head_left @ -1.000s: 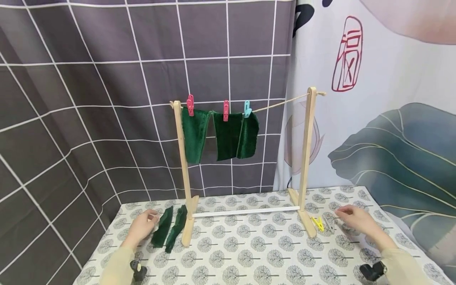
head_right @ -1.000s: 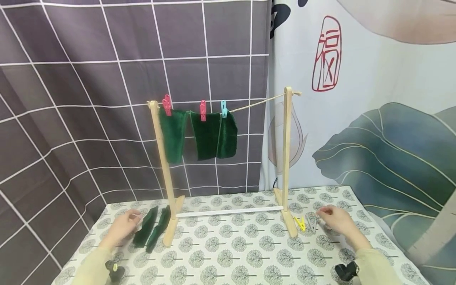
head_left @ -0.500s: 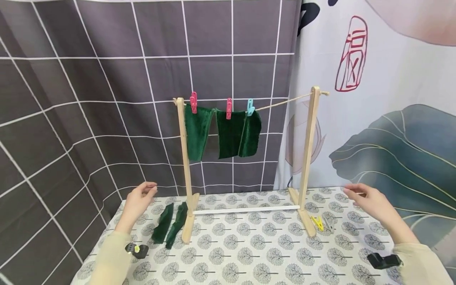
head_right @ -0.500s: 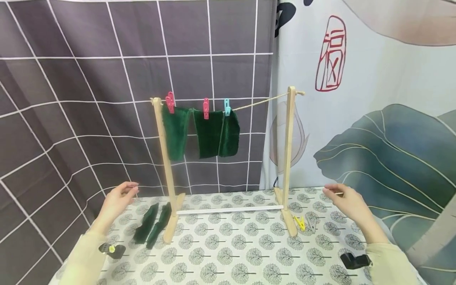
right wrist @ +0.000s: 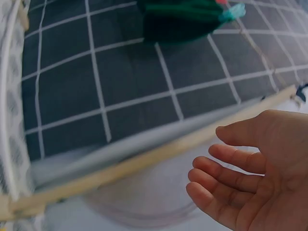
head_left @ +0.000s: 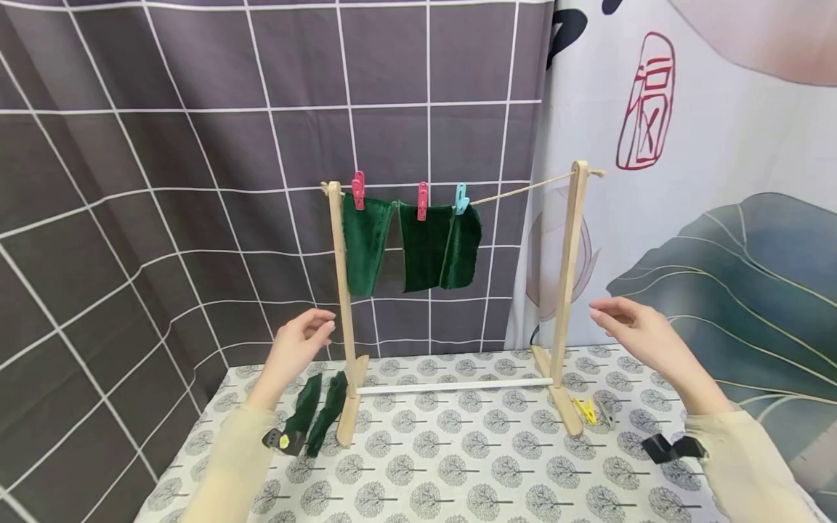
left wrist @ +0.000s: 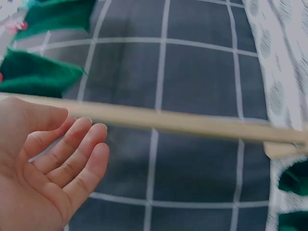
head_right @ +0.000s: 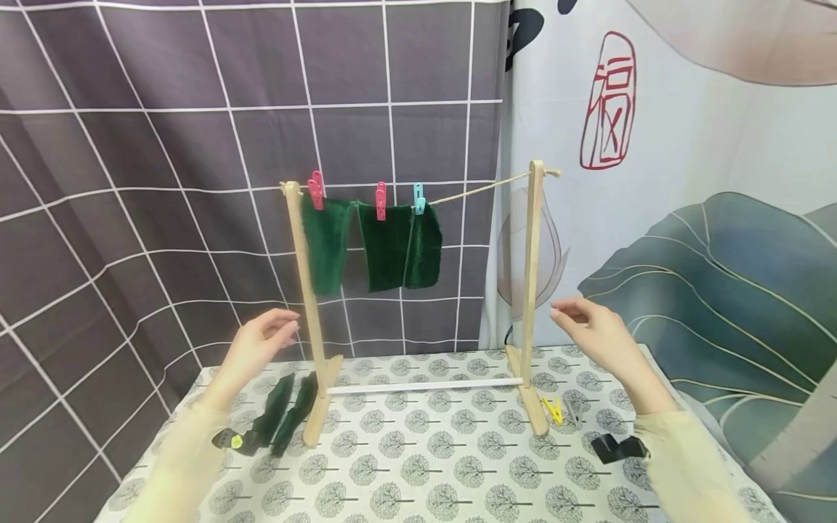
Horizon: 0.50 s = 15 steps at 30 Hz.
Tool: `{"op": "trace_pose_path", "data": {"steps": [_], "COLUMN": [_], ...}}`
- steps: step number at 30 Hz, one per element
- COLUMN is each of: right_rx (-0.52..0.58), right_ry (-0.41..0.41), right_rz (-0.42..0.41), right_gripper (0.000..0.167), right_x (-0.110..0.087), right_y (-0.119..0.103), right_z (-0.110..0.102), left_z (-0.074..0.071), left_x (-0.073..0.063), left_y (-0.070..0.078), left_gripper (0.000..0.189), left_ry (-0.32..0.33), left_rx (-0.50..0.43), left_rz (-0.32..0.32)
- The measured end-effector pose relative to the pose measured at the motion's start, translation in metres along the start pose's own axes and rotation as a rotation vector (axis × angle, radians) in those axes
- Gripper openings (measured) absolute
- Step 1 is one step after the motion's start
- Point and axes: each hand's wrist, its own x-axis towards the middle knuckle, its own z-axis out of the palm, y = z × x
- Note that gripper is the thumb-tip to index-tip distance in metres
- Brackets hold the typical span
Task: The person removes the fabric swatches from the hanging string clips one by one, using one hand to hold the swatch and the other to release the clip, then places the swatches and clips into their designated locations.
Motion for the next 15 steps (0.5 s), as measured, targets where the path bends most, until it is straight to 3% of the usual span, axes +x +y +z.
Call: {"op": "trace_pose_path", "data": {"steps": [11, 15], "right_rx": [0.059, 0.09], "right_ry": [0.122, 0.194], "right_rz": [-0.122, -0.206], "right_gripper": [0.042, 0.037], "right_x": [0.017, 0.025], "right_y": [-0.067, -0.092], "right_z": [-0.011, -0.015], "left_z": [0.013, 0.02], "left_x": [0.017, 0.029], "left_y": [0.063, 0.082], "left_gripper": [0.022, 0.022], "left_ry": [-0.015, -0.008], "left_rx": [-0.079, -0.084], "left_rz": [0.146, 0.191]}}
